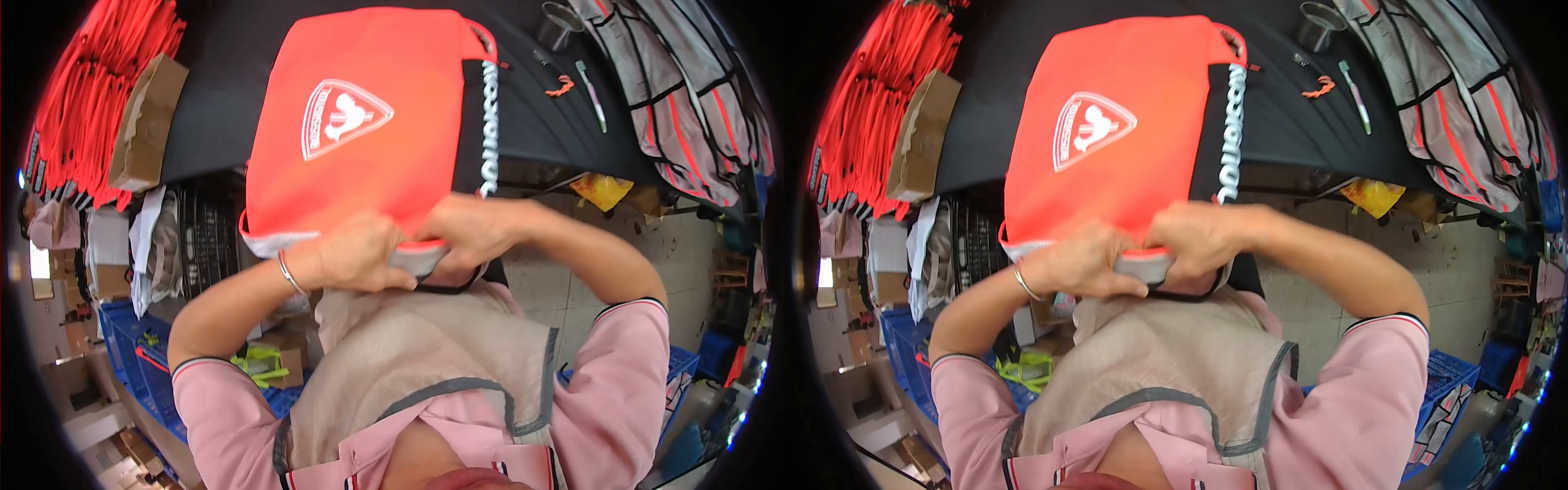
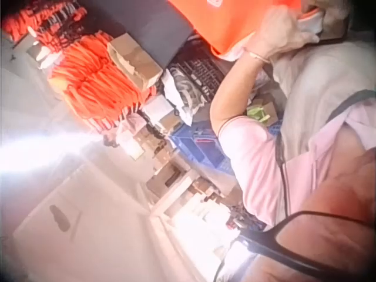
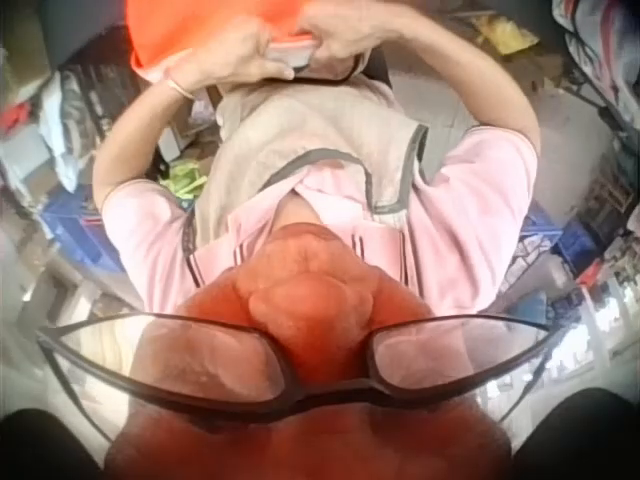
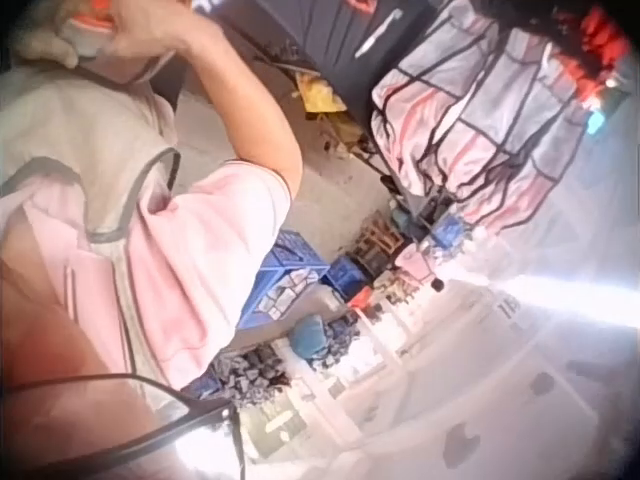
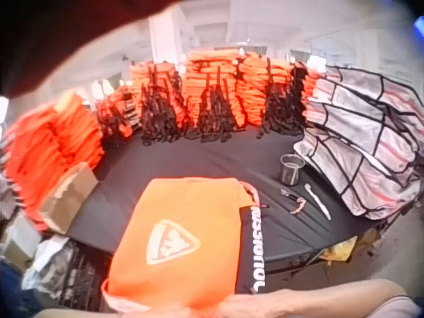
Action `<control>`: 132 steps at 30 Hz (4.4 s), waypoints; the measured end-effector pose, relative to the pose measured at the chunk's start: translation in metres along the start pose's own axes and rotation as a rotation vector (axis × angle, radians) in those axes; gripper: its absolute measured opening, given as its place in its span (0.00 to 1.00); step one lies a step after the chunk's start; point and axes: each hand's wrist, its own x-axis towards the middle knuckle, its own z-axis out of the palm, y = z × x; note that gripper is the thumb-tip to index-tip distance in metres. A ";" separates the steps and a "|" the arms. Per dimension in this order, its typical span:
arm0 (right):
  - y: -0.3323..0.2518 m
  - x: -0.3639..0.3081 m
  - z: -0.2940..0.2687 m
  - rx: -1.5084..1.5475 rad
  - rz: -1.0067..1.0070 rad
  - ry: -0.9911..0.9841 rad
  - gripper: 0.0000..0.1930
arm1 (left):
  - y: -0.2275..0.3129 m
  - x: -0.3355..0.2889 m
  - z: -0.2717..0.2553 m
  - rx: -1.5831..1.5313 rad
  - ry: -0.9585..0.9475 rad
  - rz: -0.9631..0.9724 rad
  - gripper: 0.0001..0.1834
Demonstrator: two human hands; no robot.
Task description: Inspecting a red bag on a table and using a brush and snips to clean or mark it.
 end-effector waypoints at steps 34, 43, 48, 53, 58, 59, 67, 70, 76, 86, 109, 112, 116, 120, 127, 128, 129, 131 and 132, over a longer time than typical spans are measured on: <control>-0.014 0.066 -0.167 -1.130 -0.621 1.513 0.11 | -0.014 0.060 -0.154 0.790 1.467 0.634 0.21; 0.023 0.046 -0.170 -1.250 -0.578 1.656 0.07 | -0.014 0.028 -0.129 0.417 1.231 0.390 0.31; 0.078 -0.025 -0.149 -1.155 -0.163 1.528 0.10 | -0.140 -0.019 -0.107 0.306 0.545 -0.243 0.32; 0.101 -0.090 -0.103 -1.054 0.407 0.781 0.20 | -0.140 -0.012 -0.063 0.586 0.565 0.047 0.13; -0.008 -0.075 -0.098 -0.651 0.393 0.920 0.26 | -0.106 0.002 -0.031 0.419 0.496 0.101 0.15; -0.023 -0.039 -0.080 -0.536 0.303 0.810 0.25 | -0.099 0.011 -0.027 0.381 0.519 0.161 0.15; 0.024 0.060 -0.008 -0.601 0.233 0.238 0.18 | -0.103 0.009 0.001 0.347 0.569 0.180 0.15; 0.005 0.069 -0.028 -0.475 0.256 0.166 0.16 | -0.103 0.002 -0.006 0.208 0.565 0.217 0.14; -0.037 0.060 -0.072 -0.277 0.332 0.079 0.14 | -0.066 -0.006 -0.047 0.079 0.355 0.151 0.11; -0.100 0.039 -0.143 -0.935 -0.196 0.653 0.09 | -0.008 -0.009 -0.131 0.802 1.065 0.468 0.20; -0.111 0.068 -0.163 -1.605 -0.830 1.458 0.07 | 0.020 0.003 -0.156 0.706 1.606 0.792 0.19; -0.112 0.067 -0.163 -1.523 -0.669 1.441 0.06 | 0.016 -0.010 -0.172 0.780 1.729 0.750 0.16; -0.101 0.048 -0.152 -1.358 -0.428 1.390 0.14 | 0.002 -0.019 -0.170 0.696 1.829 0.670 0.19; -0.089 0.029 -0.159 -1.343 -0.477 1.463 0.16 | 0.010 -0.022 -0.165 0.750 1.814 0.661 0.19; -0.075 0.010 -0.161 -1.332 -0.087 1.415 0.25 | 0.016 -0.053 -0.170 0.661 1.931 0.486 0.15; -0.056 0.002 -0.162 -1.255 -0.009 1.389 0.25 | 0.014 -0.059 -0.174 0.661 1.971 0.470 0.14; -0.034 -0.010 -0.166 -1.124 -0.011 1.402 0.24 | 0.018 -0.063 -0.180 0.683 1.985 0.481 0.14; 0.010 -0.036 -0.177 -0.545 -0.006 1.425 0.23 | 0.040 -0.068 -0.189 0.727 1.904 0.555 0.14; 0.007 -0.040 -0.181 -0.449 -0.001 1.380 0.23 | 0.047 -0.069 -0.195 0.753 1.845 0.589 0.14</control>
